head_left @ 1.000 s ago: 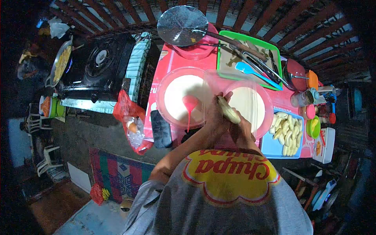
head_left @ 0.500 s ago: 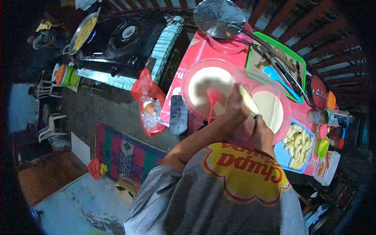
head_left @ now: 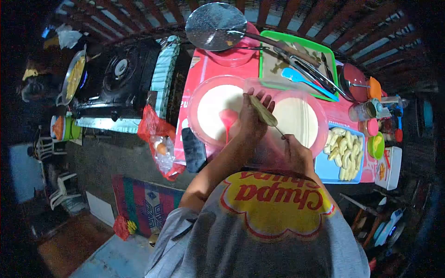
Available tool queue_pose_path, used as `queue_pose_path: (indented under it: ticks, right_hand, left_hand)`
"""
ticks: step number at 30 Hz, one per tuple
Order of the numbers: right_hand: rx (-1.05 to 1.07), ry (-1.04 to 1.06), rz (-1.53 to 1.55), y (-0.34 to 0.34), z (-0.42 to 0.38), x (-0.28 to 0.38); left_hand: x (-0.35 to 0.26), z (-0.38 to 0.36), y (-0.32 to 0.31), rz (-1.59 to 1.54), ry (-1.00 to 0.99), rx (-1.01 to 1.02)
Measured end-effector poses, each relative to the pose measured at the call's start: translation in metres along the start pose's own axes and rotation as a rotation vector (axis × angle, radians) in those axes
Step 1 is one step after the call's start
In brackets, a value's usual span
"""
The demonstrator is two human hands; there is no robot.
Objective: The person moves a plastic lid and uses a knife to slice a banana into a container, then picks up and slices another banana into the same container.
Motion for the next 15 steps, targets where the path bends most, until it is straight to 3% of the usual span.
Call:
queue_pose_path:
  ticks: [5, 8, 10, 14, 15]
  right_hand:
    - [-0.044, 0.019, 0.038, -0.003, -0.002, -0.014]
    - [-0.015, -0.17, 0.374, -0.011, -0.006, -0.038]
    - [0.024, -0.077, 0.057, -0.004, -0.003, -0.015]
    - [0.014, -0.081, -0.056, 0.003, -0.002, -0.008]
    - [0.064, -0.166, 0.001, -0.003, -0.004, -0.019]
  left_hand:
    - [0.012, 0.0, -0.01, 0.105, 0.031, 0.067]
    - [0.018, 0.001, -0.009, 0.11, 0.048, 0.09]
    - [0.022, -0.002, -0.012, 0.105, 0.063, 0.111]
    - [0.027, -0.004, -0.009, 0.151, 0.073, 0.065]
    - [0.027, -0.004, -0.009, 0.128, 0.084, 0.064]
Point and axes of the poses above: each hand's wrist, its own z-axis towards the middle knuckle, its own y-axis out of the back of the hand, x = y × z, the point moved 10 cm from there along z, towards the middle knuckle, and after that the axes turned 6 degrees about -z, right-handed, at the moved point
